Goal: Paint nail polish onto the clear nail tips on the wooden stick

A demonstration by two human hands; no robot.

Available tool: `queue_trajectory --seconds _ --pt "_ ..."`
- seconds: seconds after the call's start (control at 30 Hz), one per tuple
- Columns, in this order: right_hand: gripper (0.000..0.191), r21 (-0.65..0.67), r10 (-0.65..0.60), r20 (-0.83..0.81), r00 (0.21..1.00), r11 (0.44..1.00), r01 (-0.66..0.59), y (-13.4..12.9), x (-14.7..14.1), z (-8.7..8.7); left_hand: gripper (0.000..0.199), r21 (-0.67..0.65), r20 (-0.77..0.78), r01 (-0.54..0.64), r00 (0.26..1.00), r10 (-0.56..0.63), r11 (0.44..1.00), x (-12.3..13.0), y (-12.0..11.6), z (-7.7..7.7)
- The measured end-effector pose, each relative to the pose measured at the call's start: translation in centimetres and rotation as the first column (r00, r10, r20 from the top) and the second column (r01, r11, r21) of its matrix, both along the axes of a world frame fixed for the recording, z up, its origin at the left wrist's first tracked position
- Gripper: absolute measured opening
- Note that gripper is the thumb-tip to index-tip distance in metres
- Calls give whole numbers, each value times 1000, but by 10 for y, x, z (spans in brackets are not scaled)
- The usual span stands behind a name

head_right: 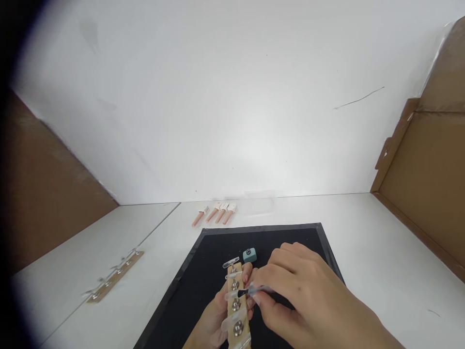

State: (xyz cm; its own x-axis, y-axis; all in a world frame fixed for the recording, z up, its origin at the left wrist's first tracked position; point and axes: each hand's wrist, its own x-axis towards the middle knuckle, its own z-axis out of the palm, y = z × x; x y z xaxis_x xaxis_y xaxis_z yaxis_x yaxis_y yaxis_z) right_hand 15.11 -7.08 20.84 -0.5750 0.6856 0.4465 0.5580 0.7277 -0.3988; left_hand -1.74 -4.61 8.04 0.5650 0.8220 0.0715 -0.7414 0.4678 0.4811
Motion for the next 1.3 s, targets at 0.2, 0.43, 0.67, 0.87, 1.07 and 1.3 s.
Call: queue_trajectory --seconds 0.2,0.43,0.67,0.87,1.07,1.3 --pt "16 -15 4 -8 1000 1000 -4 1 1 -2 36 1 33 18 999 -18 1000 -1 -1 2" --pt "15 -23 -18 -4 1000 1000 18 0 2 -4 36 28 47 16 999 -17 999 -1 1 4" --pt "14 -57 -29 9 1000 998 29 -1 5 -7 35 59 70 39 997 -43 997 -3 1 2" --pt "12 -53 -36 -20 999 998 35 -2 8 -8 35 78 87 46 995 -53 996 -7 1 -1" --pt "19 -134 21 -59 998 991 -29 -3 10 -5 32 78 88 43 995 -50 996 -5 1 -2" --pt "31 -230 36 -81 996 972 -54 -1 19 -8 36 92 66 49 996 -55 995 -3 -2 -1"
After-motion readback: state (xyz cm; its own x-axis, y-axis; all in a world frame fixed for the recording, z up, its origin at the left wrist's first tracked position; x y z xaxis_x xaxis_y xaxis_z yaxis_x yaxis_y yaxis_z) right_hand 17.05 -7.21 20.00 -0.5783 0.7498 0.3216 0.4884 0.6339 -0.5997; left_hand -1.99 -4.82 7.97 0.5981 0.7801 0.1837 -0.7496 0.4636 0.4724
